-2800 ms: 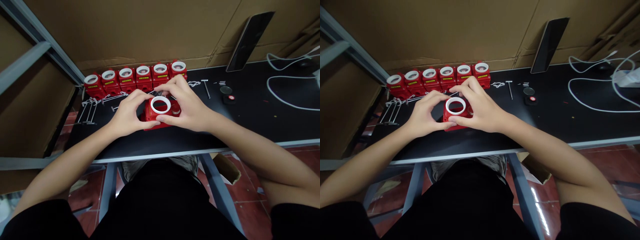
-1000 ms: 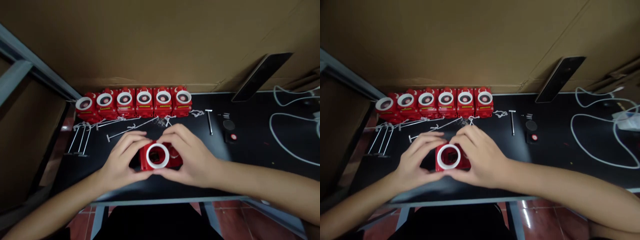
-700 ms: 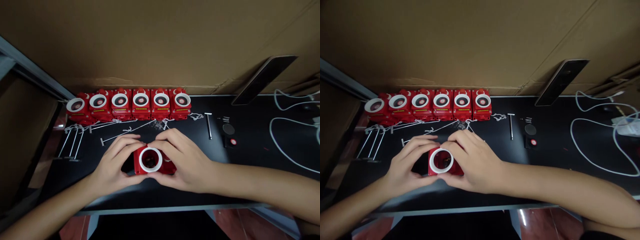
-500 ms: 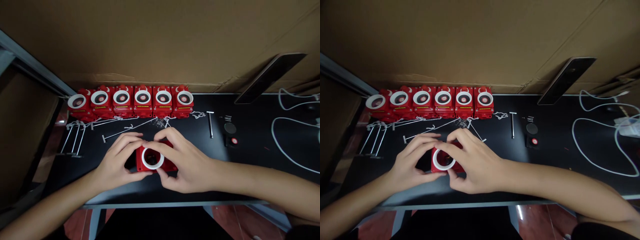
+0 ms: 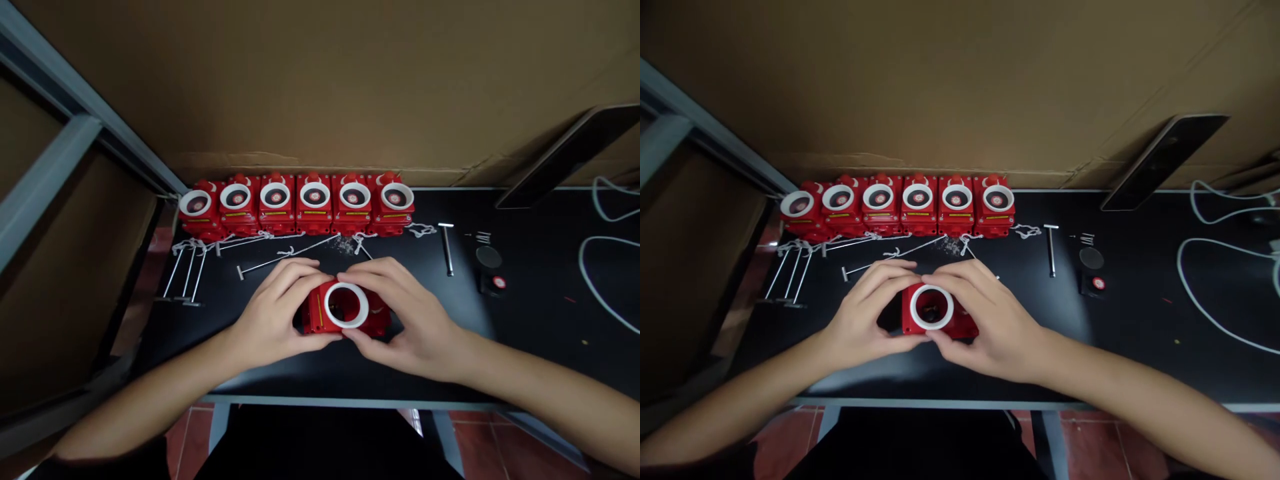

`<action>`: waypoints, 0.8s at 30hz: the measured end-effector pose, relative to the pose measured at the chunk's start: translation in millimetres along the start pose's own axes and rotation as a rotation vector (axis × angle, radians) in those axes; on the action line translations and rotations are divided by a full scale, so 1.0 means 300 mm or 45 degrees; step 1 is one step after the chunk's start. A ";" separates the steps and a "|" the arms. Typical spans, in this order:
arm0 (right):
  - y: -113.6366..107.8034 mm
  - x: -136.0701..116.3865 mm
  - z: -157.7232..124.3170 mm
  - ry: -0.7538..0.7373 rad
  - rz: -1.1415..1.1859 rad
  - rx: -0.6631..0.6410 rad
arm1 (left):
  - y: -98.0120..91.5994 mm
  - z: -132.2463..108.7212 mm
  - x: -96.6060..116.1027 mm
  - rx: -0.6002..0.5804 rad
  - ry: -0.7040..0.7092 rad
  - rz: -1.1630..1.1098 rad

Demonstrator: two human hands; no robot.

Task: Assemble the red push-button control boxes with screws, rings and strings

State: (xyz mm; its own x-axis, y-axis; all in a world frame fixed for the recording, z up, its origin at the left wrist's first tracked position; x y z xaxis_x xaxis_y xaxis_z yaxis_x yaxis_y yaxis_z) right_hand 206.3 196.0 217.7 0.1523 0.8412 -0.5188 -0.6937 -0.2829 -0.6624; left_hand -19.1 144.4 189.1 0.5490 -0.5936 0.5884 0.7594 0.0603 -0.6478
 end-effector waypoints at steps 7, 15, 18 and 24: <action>-0.030 -0.023 0.013 -0.031 0.033 0.005 | -0.002 0.005 0.000 -0.022 -0.001 0.007; -0.426 0.361 -0.049 0.708 -0.506 0.284 | -0.032 0.011 -0.011 0.023 -0.007 0.042; -0.482 0.540 -0.085 1.175 -0.617 0.400 | -0.037 0.013 -0.005 0.057 0.023 0.060; -0.431 0.675 -0.107 1.158 -0.721 0.277 | -0.015 0.030 -0.012 0.038 0.052 0.052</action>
State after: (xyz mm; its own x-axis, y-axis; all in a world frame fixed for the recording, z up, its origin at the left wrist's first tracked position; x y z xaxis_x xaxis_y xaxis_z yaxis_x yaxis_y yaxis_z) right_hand 349.4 388.2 180.8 0.8897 0.1437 -0.4334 -0.4551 0.2003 -0.8676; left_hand -21.3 153.4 194.3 0.5656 -0.6221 0.5414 0.7471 0.1084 -0.6558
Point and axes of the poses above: each hand's wrist, its own z-axis towards the middle knuckle, its own y-axis out of the palm, x = y × z, the point moved 5 cm from there along z, towards the middle knuckle, and after that the axes turned 2 degrees about -y, right-handed, at the moved point
